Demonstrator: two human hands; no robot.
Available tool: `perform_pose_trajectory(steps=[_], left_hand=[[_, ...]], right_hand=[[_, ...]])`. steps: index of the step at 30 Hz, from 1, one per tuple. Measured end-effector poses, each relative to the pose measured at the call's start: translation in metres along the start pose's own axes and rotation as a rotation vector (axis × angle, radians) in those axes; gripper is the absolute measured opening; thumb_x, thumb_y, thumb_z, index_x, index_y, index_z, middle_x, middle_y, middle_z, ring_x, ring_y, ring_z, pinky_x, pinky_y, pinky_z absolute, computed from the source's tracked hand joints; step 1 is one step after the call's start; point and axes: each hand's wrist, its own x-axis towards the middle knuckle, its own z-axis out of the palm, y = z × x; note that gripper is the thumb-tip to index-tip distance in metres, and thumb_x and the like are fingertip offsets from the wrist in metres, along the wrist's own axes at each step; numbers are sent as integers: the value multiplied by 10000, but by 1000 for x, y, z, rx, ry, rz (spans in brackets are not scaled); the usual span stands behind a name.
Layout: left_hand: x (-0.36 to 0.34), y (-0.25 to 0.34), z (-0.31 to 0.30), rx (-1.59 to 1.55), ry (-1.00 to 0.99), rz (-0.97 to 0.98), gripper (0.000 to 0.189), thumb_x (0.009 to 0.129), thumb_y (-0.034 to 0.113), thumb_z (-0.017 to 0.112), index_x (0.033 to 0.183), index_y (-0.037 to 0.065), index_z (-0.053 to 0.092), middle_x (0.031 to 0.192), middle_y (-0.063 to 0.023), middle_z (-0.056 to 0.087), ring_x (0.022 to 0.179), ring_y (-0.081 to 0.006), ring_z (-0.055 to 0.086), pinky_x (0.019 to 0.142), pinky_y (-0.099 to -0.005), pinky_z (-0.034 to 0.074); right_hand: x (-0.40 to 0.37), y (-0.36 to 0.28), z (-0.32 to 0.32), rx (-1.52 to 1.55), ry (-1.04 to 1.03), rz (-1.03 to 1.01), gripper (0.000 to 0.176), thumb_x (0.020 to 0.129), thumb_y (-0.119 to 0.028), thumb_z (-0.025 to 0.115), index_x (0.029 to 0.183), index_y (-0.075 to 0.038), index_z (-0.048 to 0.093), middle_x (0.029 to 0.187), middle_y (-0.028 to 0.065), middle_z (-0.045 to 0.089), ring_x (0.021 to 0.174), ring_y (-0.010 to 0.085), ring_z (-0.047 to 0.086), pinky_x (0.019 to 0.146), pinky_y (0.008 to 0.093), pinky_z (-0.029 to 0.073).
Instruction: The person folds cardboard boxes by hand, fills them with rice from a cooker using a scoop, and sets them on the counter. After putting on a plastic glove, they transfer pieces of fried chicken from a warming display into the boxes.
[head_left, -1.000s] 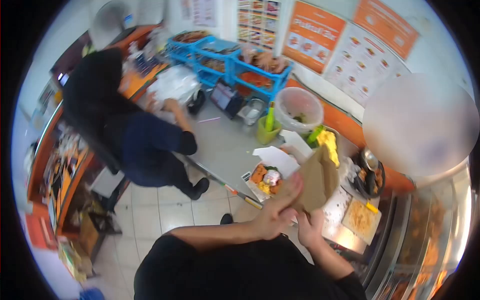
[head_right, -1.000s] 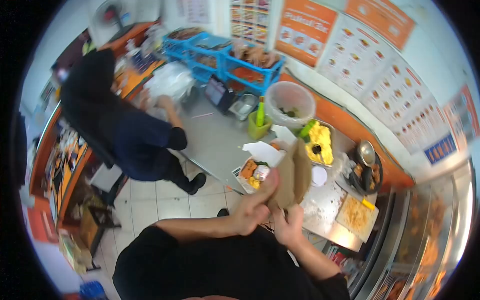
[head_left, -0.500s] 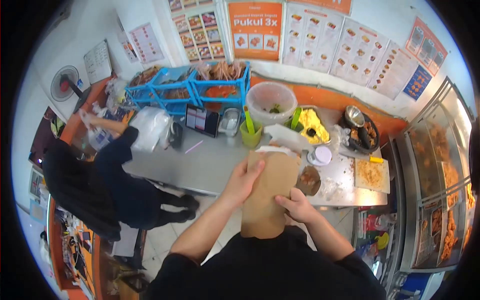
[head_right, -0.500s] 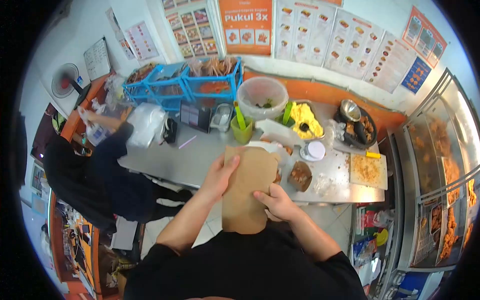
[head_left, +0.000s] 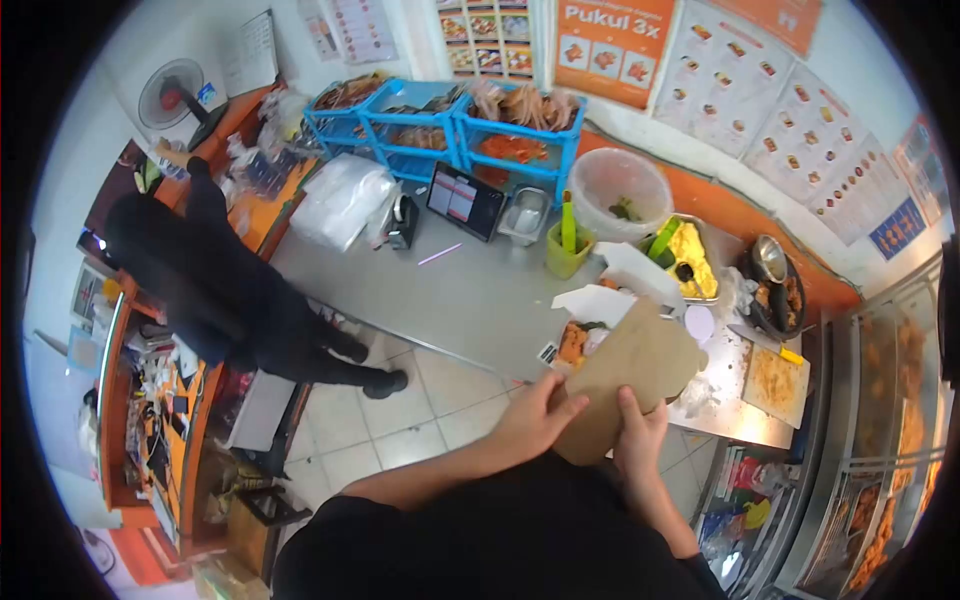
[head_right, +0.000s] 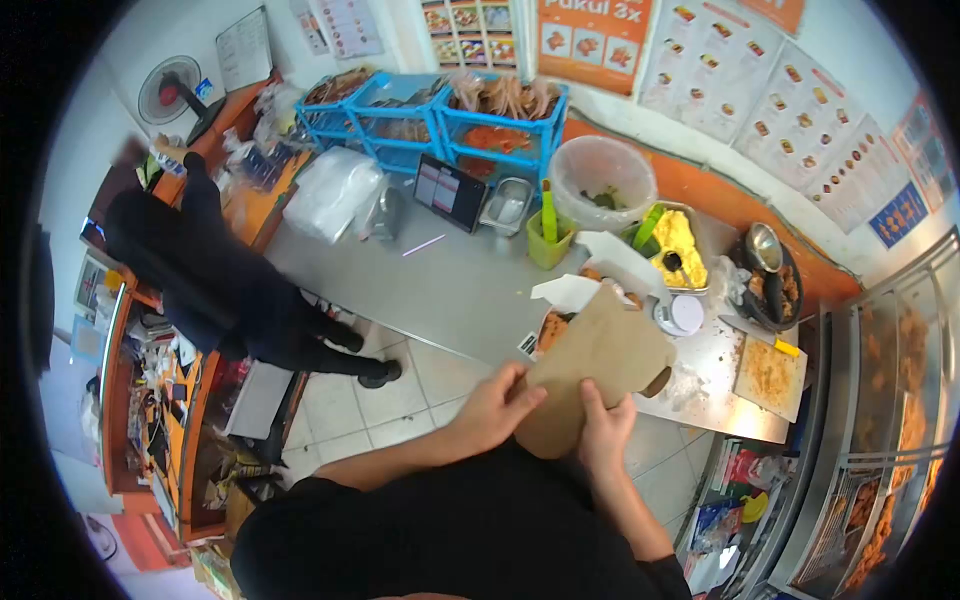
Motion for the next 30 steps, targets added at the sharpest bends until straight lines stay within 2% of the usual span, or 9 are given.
perform_pose_trajectory(steps=[11,13,15,20,22,24,27,29,30], left_hand=[[-24,-49,-1,-107,129,-25,255,1054,214,628,1163,-8,564,987,-183,696,832,-233,685,709,-360,522],[-30,-43,-11,-402,94,-157,351,1064,273,620,1257,-10,542,1118,-99,690,992,-191,664,872,-352,530],[-32,-78,-8,-63,142,-24,404,1073,324,592,1286,-12,518,1099,-139,689,1027,-241,676,916,-390,524],[-17,-50,-55,208,-61,-454,592,1087,444,508,1444,-16,409,1315,-209,629,1249,-339,602,1058,-453,465],[-7,-72,-46,-91,252,-74,709,1099,507,431,1562,-14,304,1548,-198,464,1442,-295,445,1168,-428,380],[-8,-68,-59,-369,211,-74,748,1098,551,379,1591,-2,272,1595,-182,401,1485,-277,378,1202,-413,333],[-12,-43,-93,-830,-36,-116,831,1081,652,248,1620,21,256,1651,-145,323,1527,-248,312,1243,-382,276],[-3,-49,-109,-937,-65,-178,915,1030,741,275,1636,56,243,1635,-131,350,1489,-245,378,1174,-386,381],[-5,-23,-120,-949,85,-265,700,1085,565,438,1564,58,392,1585,-112,430,1417,-215,462,1116,-386,443]], right_hand=[[9,7,27,107,-76,230,325,987,-107,719,1261,22,602,1175,91,692,1042,194,669,912,347,546],[7,11,21,130,-60,287,324,995,-123,708,1267,19,604,1184,93,690,1051,205,669,918,357,547],[16,26,37,84,-69,303,333,1012,-151,685,1283,23,602,1195,103,688,1065,220,670,921,372,550],[31,61,60,-179,-222,148,476,1052,-245,616,1431,23,508,1336,150,626,1169,253,638,971,386,533],[39,48,77,-133,-121,180,499,1073,-288,574,1469,0,480,1369,161,603,1189,277,633,984,380,527],[35,19,85,591,-276,498,572,1063,-263,599,1521,10,391,1483,138,510,1291,260,559,1058,411,482],[60,32,60,163,-497,384,523,1065,-207,575,1515,-3,405,1446,130,542,1278,266,573,1059,416,487],[57,31,53,5,-538,323,485,1051,-111,559,1503,-6,418,1401,136,574,1244,266,598,1048,416,503],[52,31,51,-3,-474,302,471,1037,-69,561,1487,-5,436,1382,139,587,1221,266,613,1031,409,514]])
